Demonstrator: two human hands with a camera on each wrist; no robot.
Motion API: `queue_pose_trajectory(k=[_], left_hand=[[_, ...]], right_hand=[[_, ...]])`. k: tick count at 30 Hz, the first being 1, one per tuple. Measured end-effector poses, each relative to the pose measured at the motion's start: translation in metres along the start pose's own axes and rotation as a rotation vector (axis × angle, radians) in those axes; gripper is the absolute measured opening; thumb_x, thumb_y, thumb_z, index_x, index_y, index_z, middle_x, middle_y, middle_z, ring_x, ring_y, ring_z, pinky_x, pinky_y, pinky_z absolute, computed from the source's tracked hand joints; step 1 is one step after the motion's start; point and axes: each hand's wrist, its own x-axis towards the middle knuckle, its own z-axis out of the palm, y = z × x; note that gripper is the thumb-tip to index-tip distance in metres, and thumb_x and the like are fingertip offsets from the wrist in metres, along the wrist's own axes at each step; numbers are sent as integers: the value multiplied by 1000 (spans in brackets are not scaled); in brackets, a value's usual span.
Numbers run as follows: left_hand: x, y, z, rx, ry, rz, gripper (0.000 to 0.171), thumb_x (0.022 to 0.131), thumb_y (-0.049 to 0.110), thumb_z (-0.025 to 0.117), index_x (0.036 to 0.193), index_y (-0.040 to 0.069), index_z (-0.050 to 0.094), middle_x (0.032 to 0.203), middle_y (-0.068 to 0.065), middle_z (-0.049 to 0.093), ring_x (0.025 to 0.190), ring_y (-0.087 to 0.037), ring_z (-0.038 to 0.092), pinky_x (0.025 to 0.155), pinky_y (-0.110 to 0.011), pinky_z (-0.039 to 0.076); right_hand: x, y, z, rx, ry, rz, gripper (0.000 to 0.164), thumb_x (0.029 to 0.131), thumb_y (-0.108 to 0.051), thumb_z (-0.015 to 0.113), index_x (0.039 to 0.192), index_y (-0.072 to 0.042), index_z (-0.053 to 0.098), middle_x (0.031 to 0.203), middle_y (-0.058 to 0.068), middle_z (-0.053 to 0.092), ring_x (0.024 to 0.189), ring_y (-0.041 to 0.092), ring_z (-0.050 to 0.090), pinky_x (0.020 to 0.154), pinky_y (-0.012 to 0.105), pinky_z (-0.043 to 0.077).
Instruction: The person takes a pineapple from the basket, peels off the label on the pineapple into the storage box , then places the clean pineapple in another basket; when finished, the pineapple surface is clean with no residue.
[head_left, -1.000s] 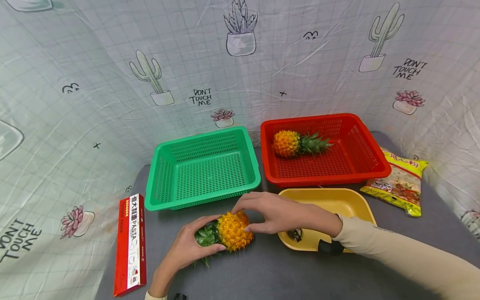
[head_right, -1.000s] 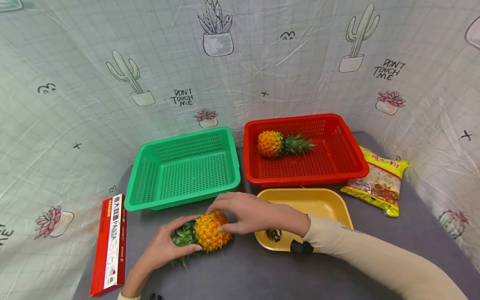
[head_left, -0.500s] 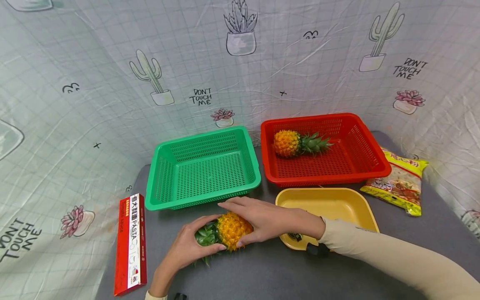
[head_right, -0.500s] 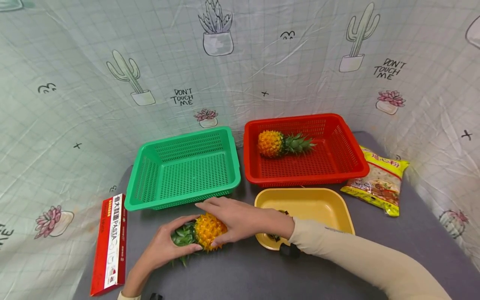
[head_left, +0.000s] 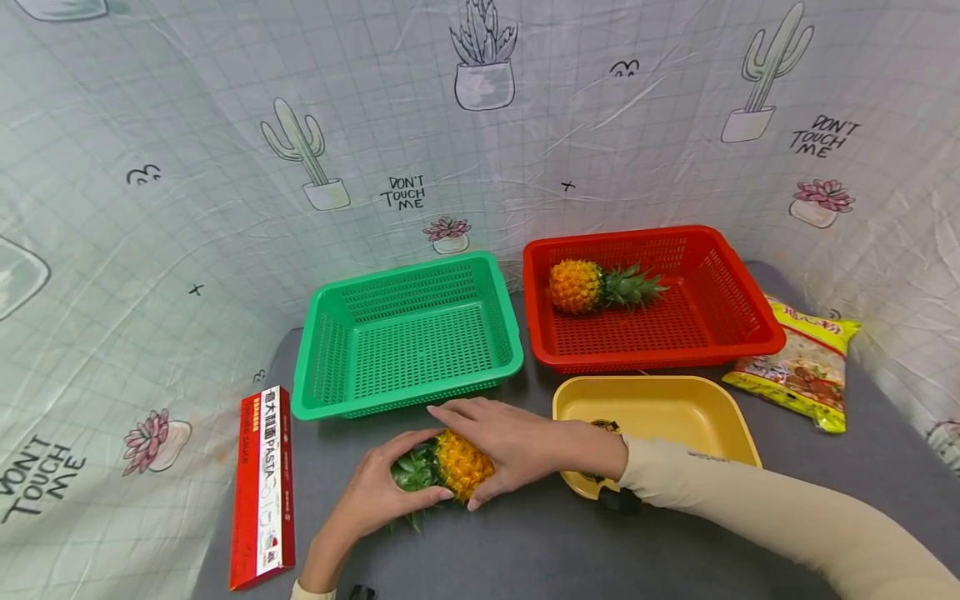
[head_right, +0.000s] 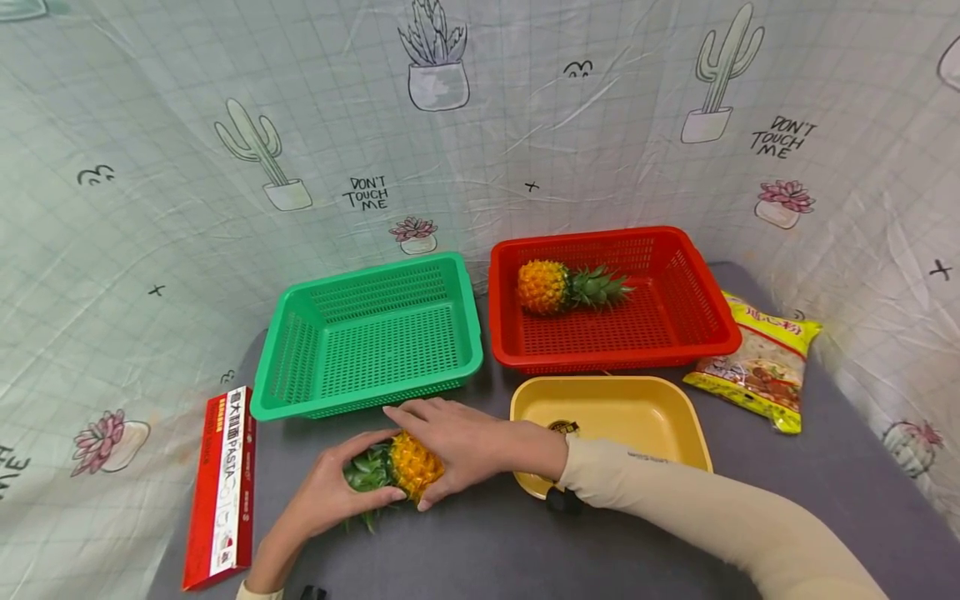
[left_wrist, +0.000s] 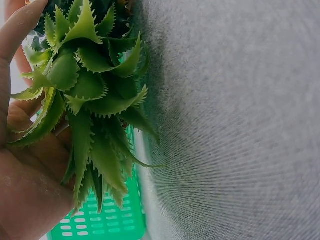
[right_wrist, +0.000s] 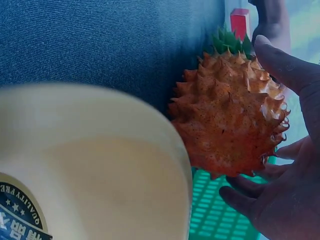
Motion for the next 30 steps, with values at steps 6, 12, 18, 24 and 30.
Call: queue_pose_trajectory(k=[6, 12, 18, 24, 30], left_hand=[[0, 0, 0, 16, 4, -19, 75, 81, 51, 92, 147, 32, 63, 142, 14, 62, 128, -17, 61, 102, -58, 49], [-1, 2, 1, 20, 7, -44, 75, 80, 52, 92, 146, 32, 64, 142, 12, 63, 128, -19, 61, 102, -58, 49], [-1, 3, 1, 12, 6, -52, 76, 80, 52, 92, 147, 32, 63, 143, 11, 63, 129, -21, 60, 103, -59, 48], [0, 2, 1, 6, 7, -35, 75, 81, 50, 92, 147, 35, 62, 143, 13, 62, 130, -19, 60, 103, -59, 49], [0, 2, 2, 11, 11, -36, 74, 80, 51, 92, 146, 36, 63, 141, 14, 63, 126, -17, 62, 101, -57, 50]], right_hand=[[4, -1, 5, -22, 15, -5, 125, 84, -60, 86, 171, -14, 9, 170, 7, 26, 149, 23, 35, 120, 48, 32], [8, -2, 10, -6, 5, 9, 127, 83, -60, 86, 171, -14, 8, 172, 7, 22, 151, 24, 33, 120, 47, 32], [11, -3, 12, -2, -12, 51, 129, 83, -61, 86, 171, -14, 6, 172, 9, 22, 152, 26, 30, 120, 49, 33], [11, -5, 12, -15, -24, 85, 128, 83, -62, 85, 171, -10, 8, 170, 10, 26, 150, 25, 34, 119, 46, 35], [12, -7, 13, -64, -37, 125, 126, 82, -63, 86, 168, -2, 17, 163, 12, 37, 142, 23, 42, 116, 41, 39]])
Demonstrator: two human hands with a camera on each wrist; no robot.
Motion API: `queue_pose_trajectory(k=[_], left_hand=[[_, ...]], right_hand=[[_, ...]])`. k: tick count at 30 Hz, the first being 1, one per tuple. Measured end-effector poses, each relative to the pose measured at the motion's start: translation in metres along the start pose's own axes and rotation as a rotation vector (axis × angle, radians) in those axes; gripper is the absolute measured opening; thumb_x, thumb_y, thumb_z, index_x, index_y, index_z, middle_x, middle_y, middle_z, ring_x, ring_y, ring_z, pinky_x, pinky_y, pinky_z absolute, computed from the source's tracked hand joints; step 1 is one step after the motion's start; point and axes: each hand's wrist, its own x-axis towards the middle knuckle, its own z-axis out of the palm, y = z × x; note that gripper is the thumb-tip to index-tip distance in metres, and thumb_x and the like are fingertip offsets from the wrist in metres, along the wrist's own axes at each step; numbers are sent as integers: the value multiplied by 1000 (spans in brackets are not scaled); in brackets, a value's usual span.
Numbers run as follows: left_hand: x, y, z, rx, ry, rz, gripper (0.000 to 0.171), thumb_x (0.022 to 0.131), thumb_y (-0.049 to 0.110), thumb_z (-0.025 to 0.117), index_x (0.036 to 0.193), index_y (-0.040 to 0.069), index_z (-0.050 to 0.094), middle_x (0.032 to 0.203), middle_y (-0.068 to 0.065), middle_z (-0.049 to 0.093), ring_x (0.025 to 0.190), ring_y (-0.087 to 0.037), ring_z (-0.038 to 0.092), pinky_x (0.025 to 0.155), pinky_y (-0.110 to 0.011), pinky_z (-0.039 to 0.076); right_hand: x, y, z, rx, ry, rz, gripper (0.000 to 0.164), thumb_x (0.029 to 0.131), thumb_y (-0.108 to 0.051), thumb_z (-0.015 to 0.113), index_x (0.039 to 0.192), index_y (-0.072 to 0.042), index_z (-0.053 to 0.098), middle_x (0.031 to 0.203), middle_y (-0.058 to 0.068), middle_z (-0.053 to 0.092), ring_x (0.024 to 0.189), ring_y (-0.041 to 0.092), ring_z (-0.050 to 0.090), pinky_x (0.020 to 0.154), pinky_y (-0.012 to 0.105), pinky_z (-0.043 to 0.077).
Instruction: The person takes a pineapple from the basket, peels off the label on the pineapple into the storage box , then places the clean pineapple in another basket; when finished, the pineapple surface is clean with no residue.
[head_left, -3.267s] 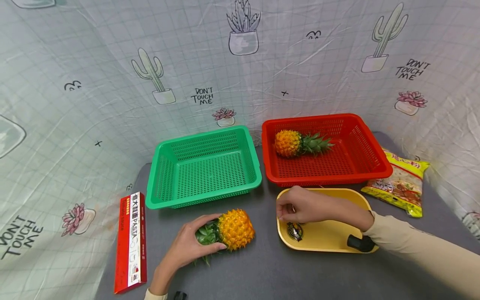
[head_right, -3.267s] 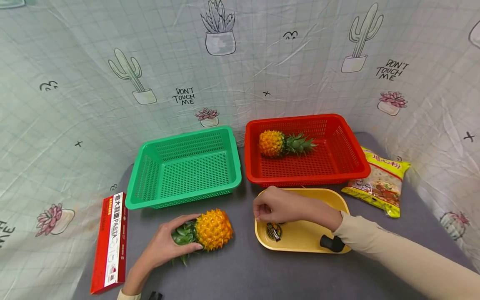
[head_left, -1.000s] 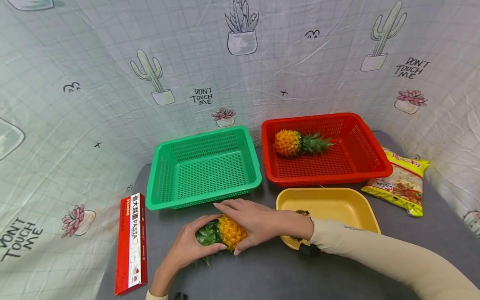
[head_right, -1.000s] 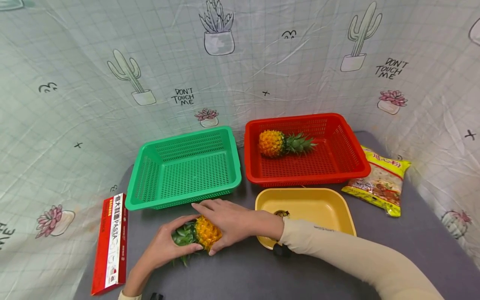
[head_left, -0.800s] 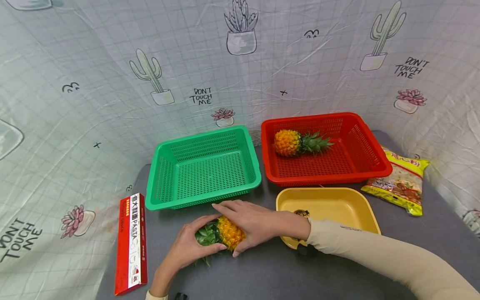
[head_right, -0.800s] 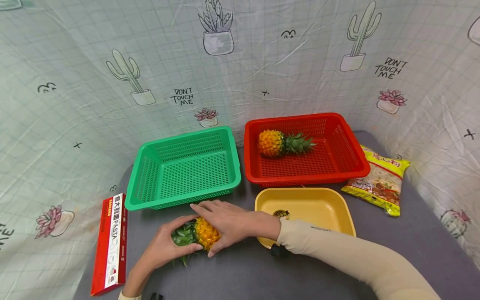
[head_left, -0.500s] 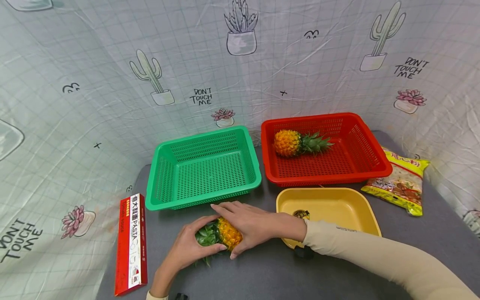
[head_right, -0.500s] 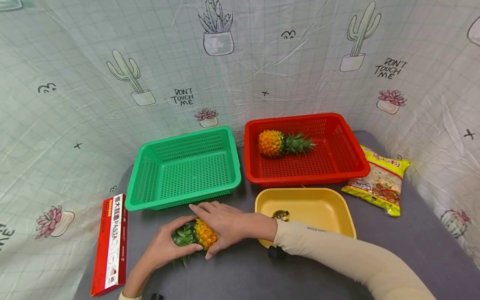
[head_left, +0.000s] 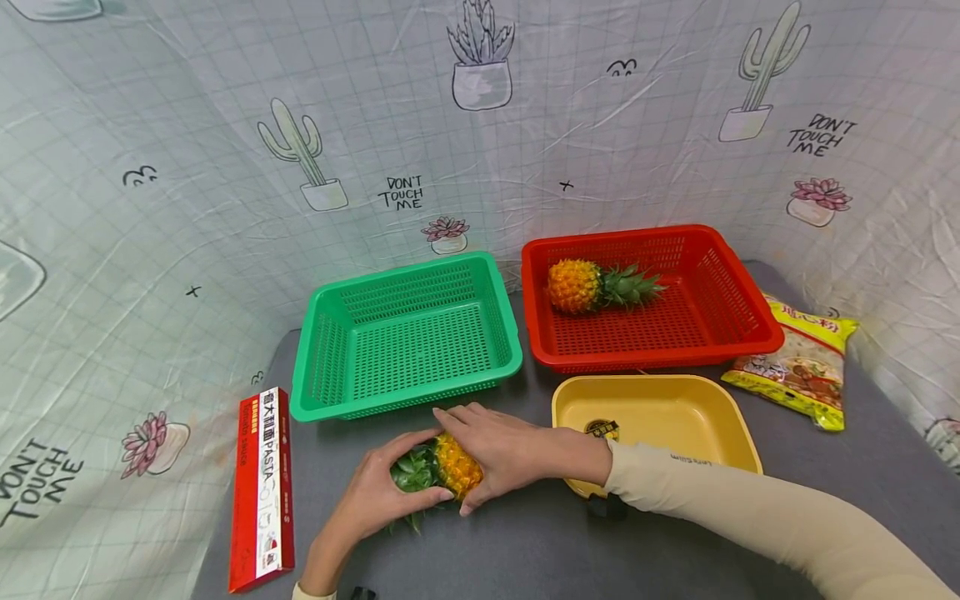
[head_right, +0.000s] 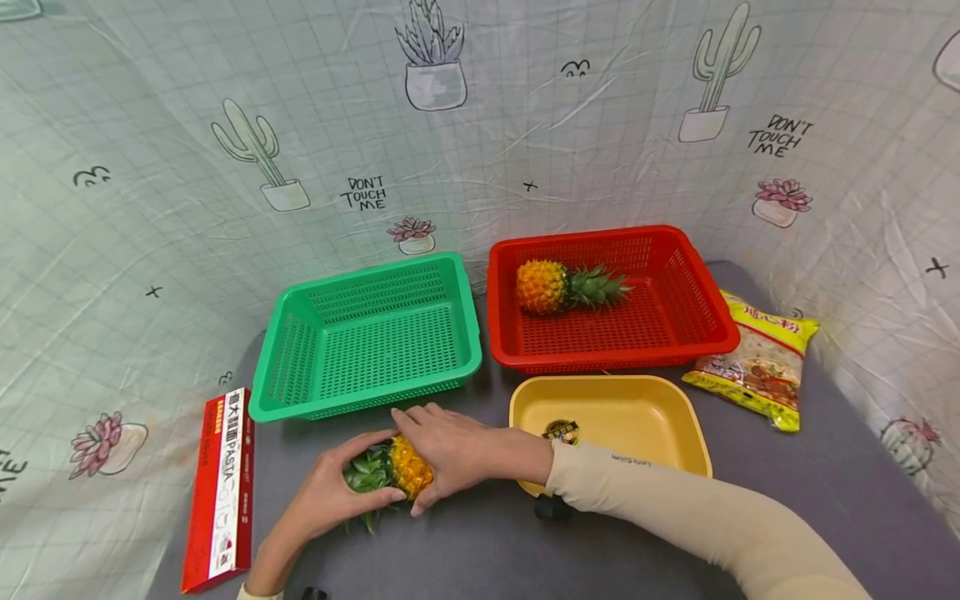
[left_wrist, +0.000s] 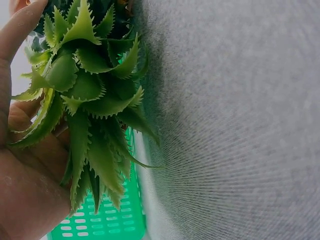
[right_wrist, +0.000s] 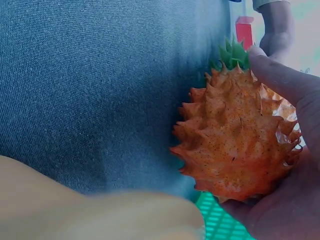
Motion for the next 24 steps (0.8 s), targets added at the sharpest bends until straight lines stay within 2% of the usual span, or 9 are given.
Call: queue_pose_trajectory(k=[8, 12, 19, 24], left_hand=[[-1, 1, 0, 59, 28, -17, 75, 77, 57, 93, 143, 37, 64, 138, 14, 65, 120, -17, 64, 96, -54, 52], [-1, 2, 1, 67, 39, -14, 75, 76, 57, 93, 142, 34, 64, 134, 16, 66, 118, -15, 65, 96, -54, 52], [-1, 2, 1, 143, 63, 20, 77, 76, 62, 90, 140, 27, 67, 131, 18, 67, 115, -14, 65, 94, -52, 53], [-3, 3, -4, 135, 42, 72, 73, 82, 56, 89, 143, 24, 65, 133, 18, 65, 117, -12, 64, 95, -50, 54]], right_hand=[[2, 0, -1, -36, -22, 23, 118, 82, -63, 86, 163, 2, 32, 154, 13, 47, 135, 23, 47, 112, 35, 43], [1, 0, -1, -45, -11, 20, 109, 81, -62, 87, 158, 1, 41, 148, 12, 51, 130, 22, 50, 108, 33, 45], [1, -1, -3, -34, -18, 50, 100, 80, -60, 88, 153, -5, 48, 140, 7, 54, 122, 18, 52, 99, 28, 50], [1, -2, -2, -38, -13, 60, 100, 80, -61, 89, 153, -6, 49, 138, 6, 55, 120, 17, 53, 97, 28, 51]])
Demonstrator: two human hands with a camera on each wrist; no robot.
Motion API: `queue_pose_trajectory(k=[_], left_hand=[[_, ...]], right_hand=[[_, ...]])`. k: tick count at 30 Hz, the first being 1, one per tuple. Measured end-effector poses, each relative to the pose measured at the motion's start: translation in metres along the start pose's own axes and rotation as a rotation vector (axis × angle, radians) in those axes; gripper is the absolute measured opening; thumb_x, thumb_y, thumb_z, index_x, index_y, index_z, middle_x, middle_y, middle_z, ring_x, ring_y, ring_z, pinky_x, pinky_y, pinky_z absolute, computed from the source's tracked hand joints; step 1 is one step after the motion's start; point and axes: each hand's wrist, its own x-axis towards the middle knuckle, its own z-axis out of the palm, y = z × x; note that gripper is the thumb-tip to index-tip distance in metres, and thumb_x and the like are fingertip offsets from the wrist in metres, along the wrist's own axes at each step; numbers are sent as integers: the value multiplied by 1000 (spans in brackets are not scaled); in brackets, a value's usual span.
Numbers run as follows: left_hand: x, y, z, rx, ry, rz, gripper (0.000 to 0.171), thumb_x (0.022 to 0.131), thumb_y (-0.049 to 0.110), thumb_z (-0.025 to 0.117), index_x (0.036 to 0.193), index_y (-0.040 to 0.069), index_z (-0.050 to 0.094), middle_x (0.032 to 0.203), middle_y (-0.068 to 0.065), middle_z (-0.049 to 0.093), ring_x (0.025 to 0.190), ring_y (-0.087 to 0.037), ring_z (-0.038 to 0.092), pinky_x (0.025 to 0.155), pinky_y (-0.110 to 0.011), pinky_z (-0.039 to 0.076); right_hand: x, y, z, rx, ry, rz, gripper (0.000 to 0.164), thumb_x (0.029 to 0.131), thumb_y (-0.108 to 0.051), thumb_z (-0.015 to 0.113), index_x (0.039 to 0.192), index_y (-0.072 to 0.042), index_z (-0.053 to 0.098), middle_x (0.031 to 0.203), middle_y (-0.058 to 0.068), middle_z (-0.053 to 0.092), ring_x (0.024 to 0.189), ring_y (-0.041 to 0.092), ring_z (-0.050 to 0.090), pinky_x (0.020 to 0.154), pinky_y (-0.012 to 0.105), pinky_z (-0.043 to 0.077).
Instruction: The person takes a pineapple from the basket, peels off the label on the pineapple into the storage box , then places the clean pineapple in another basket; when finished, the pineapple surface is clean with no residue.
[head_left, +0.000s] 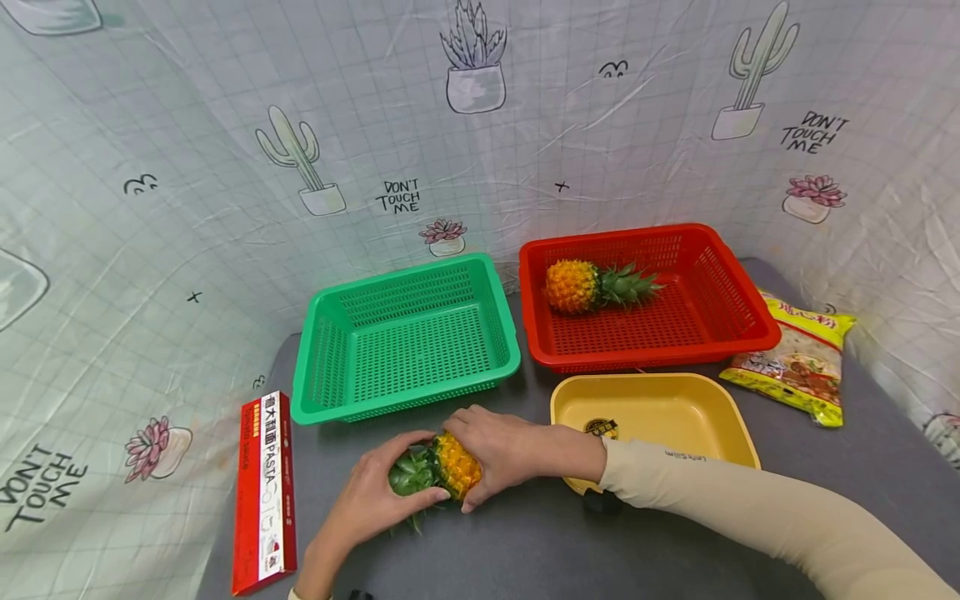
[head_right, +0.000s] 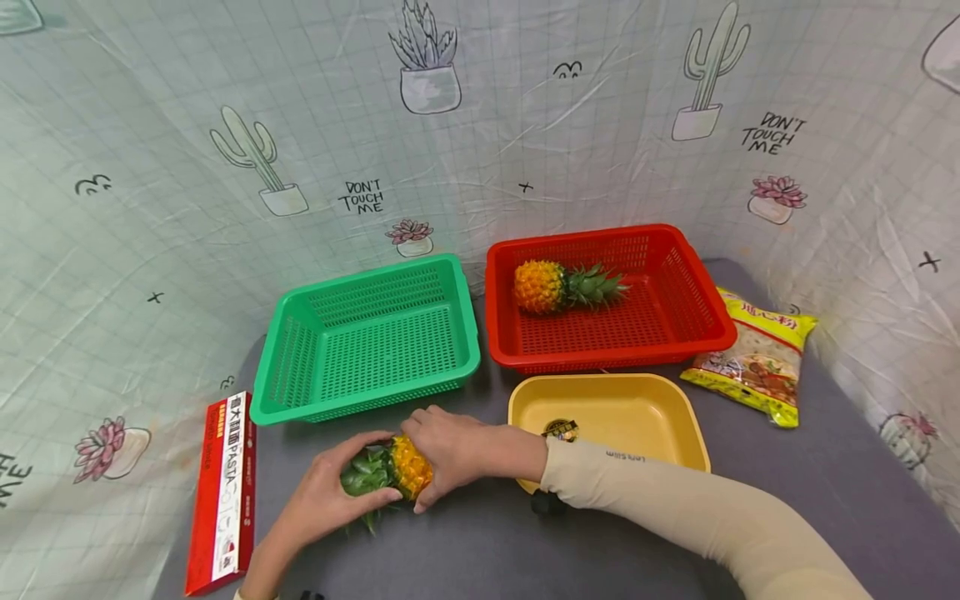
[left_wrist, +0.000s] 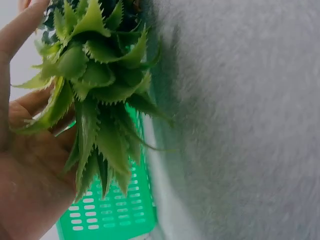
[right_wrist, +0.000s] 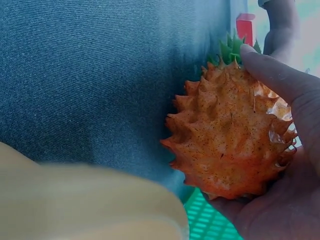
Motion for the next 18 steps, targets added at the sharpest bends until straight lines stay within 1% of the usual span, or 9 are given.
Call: queue_pose_trajectory(k=[4, 6, 7, 8, 10, 12, 14, 16, 18], left_hand=[[0, 1, -8, -37, 21, 71, 63, 90, 41, 87, 146, 28, 61, 138, 10, 65, 116, -17, 65, 94, -47, 55], [0, 2, -14, -37, 58, 113, 60, 92, 32, 86, 146, 28, 61, 139, 6, 64, 114, -20, 66, 92, -46, 56], [0, 3, -17, -29, 84, 129, 59, 93, 29, 86, 146, 29, 60, 139, 5, 64, 114, -21, 66, 92, -43, 56], [1, 4, -21, -19, 117, 148, 59, 92, 26, 86, 146, 28, 61, 140, 5, 64, 115, -20, 65, 94, -41, 55], [3, 3, -29, 5, 215, 210, 58, 90, 19, 87, 143, 22, 65, 139, 1, 64, 119, -24, 64, 99, -37, 51], [6, 0, -39, 13, 339, 265, 55, 86, 13, 87, 139, 14, 70, 136, -6, 64, 121, -28, 61, 104, -32, 45], [9, -5, -50, 22, 464, 302, 54, 83, 10, 87, 134, 7, 72, 134, -15, 63, 123, -33, 56, 108, -30, 38], [10, -11, -61, 28, 571, 307, 52, 81, 8, 86, 131, 3, 73, 131, -21, 61, 123, -37, 53, 108, -29, 36], [8, -17, -70, 48, 632, 266, 54, 82, 9, 86, 133, 3, 72, 133, -23, 59, 124, -37, 50, 105, -30, 35]], right_hand=[[0, 0, 0, 6, 6, 8, 100, 79, -60, 89, 153, -6, 49, 139, 6, 55, 121, 18, 54, 96, 28, 52], [0, 0, 0, 16, 3, 16, 101, 79, -59, 90, 153, -6, 49, 141, 6, 55, 124, 18, 54, 97, 29, 52], [0, 0, 0, 18, 1, 21, 101, 79, -59, 90, 154, -6, 48, 142, 7, 55, 125, 18, 53, 97, 29, 52], [0, 0, 0, 17, 0, 25, 101, 79, -60, 90, 154, -6, 48, 143, 7, 55, 126, 19, 53, 98, 30, 52], [0, 0, -1, 16, 1, 30, 101, 79, -60, 89, 155, -6, 48, 144, 7, 55, 127, 19, 53, 98, 31, 52], [0, 0, 0, 13, 4, 27, 102, 79, -60, 89, 155, -6, 48, 144, 7, 55, 127, 20, 54, 99, 31, 52], [0, 1, 0, 10, 6, 23, 102, 79, -60, 89, 155, -6, 48, 144, 7, 55, 126, 21, 54, 99, 31, 51], [1, 1, 1, 12, 5, 16, 102, 80, -61, 89, 156, -6, 48, 144, 7, 55, 126, 21, 54, 100, 31, 51], [1, 0, 1, 11, 3, 10, 103, 80, -61, 88, 156, -6, 47, 144, 7, 55, 125, 20, 54, 100, 32, 51]])
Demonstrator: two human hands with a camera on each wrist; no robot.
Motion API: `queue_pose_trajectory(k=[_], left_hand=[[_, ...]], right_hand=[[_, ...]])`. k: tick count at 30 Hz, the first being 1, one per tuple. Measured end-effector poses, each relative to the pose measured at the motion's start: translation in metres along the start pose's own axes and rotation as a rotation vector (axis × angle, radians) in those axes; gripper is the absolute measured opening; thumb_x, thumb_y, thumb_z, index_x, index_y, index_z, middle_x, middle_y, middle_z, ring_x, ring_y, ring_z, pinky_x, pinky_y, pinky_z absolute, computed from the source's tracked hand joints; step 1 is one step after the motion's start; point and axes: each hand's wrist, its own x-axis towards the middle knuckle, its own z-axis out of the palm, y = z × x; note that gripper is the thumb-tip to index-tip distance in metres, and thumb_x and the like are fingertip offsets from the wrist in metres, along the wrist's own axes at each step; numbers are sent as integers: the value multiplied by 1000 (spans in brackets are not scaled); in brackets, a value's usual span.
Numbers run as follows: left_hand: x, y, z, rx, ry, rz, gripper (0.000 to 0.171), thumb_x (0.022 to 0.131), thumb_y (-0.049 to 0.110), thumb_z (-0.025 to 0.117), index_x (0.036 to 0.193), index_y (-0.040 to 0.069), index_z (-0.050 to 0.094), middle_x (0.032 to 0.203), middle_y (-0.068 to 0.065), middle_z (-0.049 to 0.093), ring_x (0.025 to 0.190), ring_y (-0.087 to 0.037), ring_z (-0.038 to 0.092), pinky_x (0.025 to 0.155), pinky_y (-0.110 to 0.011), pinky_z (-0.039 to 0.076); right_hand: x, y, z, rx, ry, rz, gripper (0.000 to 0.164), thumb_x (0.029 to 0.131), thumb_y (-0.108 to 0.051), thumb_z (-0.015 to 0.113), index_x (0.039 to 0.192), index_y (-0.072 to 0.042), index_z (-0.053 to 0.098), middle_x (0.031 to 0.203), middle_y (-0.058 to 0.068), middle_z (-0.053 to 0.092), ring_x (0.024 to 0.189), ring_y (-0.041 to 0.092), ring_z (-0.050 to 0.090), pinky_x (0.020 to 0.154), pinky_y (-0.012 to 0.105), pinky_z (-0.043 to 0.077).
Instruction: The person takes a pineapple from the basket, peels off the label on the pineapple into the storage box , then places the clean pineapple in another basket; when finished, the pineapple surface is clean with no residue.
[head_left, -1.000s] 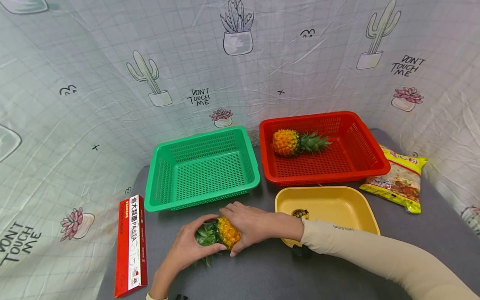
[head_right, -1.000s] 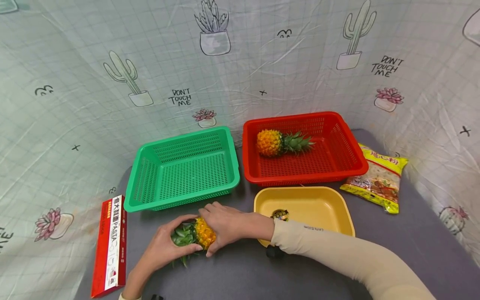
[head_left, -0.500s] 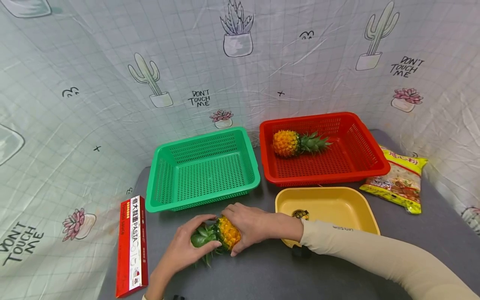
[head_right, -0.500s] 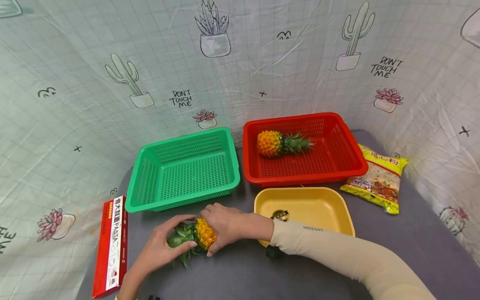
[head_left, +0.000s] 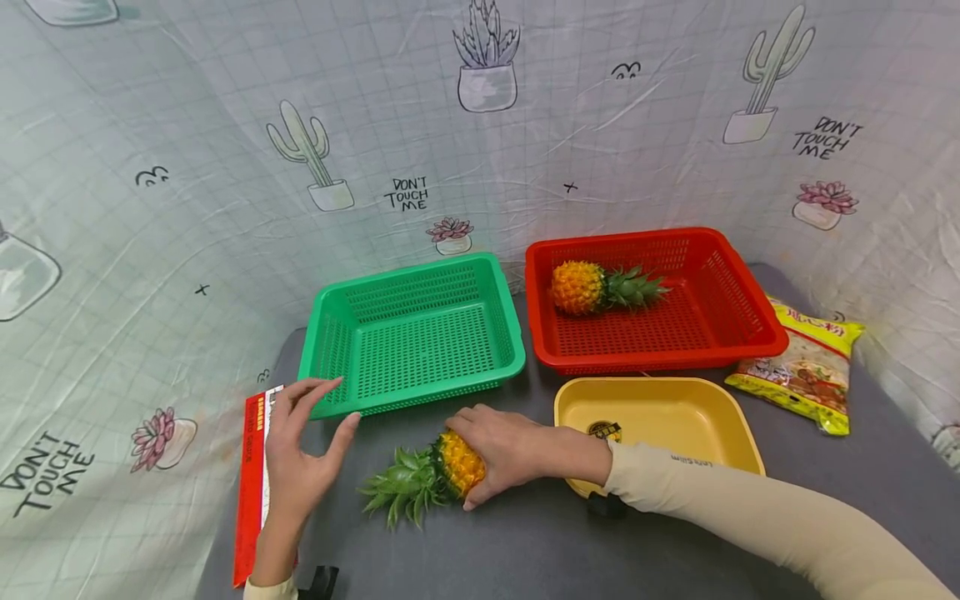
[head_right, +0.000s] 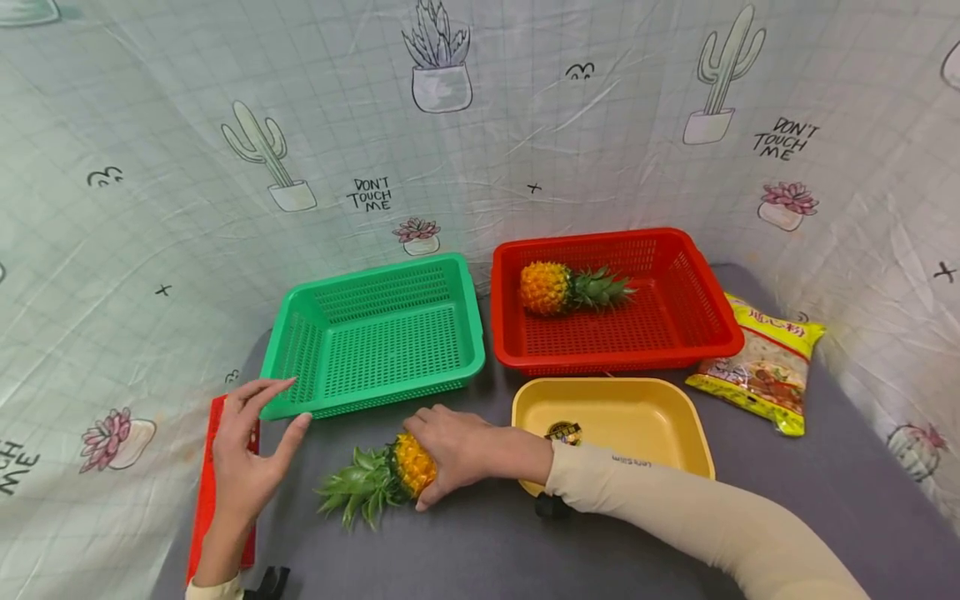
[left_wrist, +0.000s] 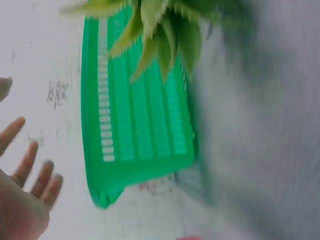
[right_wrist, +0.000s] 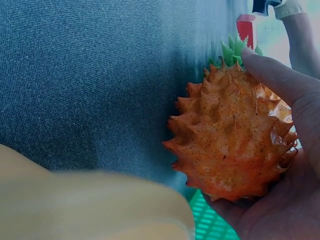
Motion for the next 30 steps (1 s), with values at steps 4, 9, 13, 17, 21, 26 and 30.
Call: queue_pose_trajectory(k=[4, 9, 13, 17, 21, 26, 30], left_hand=[[1, -13, -10, 69, 10, -139, 65, 84, 9, 85, 146, 8, 64, 146, -20, 50, 133, -33, 41, 101, -47, 34], [-1, -28, -13, 17, -47, -371, 70, 97, 15, 74, 161, 12, 45, 156, -13, 40, 136, -28, 39, 106, -45, 35], [-2, -39, -11, -74, -67, -495, 68, 104, 18, 66, 166, 15, 36, 155, -12, 42, 130, -27, 47, 101, -26, 39], [-3, -46, -10, -137, -85, -559, 70, 106, 20, 64, 167, 16, 31, 157, -11, 42, 132, -23, 46, 101, -21, 39], [-3, -53, -9, -166, -96, -606, 73, 106, 22, 63, 169, 18, 27, 161, -10, 38, 136, -21, 41, 105, -23, 38], [-3, -58, -9, -179, -105, -656, 77, 105, 26, 65, 170, 24, 24, 167, -7, 32, 144, -23, 34, 116, -43, 31], [-5, -65, -8, -187, -130, -688, 81, 104, 27, 67, 171, 26, 21, 169, -7, 26, 148, -26, 27, 118, -56, 26]], right_hand=[[0, 1, 1, -3, -2, 3, 103, 80, -63, 87, 157, -6, 47, 145, 7, 54, 126, 20, 54, 100, 33, 51], [-1, 1, 1, -1, 4, 6, 102, 80, -62, 87, 157, -7, 47, 145, 6, 54, 126, 20, 54, 99, 33, 52], [0, 2, 2, 9, 11, 3, 102, 80, -62, 87, 156, -7, 48, 144, 6, 54, 125, 20, 54, 98, 33, 52], [1, 3, 3, 16, 17, -5, 102, 80, -64, 87, 155, -7, 48, 143, 5, 55, 124, 19, 54, 99, 33, 51], [1, 4, 3, 15, 16, -6, 102, 80, -64, 87, 155, -7, 49, 142, 5, 56, 124, 19, 54, 100, 33, 50], [1, 3, 3, 17, 20, -2, 101, 79, -64, 87, 155, -8, 49, 141, 4, 56, 122, 18, 54, 99, 32, 50], [1, 3, 3, 20, 20, -4, 100, 80, -63, 87, 155, -8, 49, 140, 4, 56, 122, 18, 54, 99, 32, 51]])
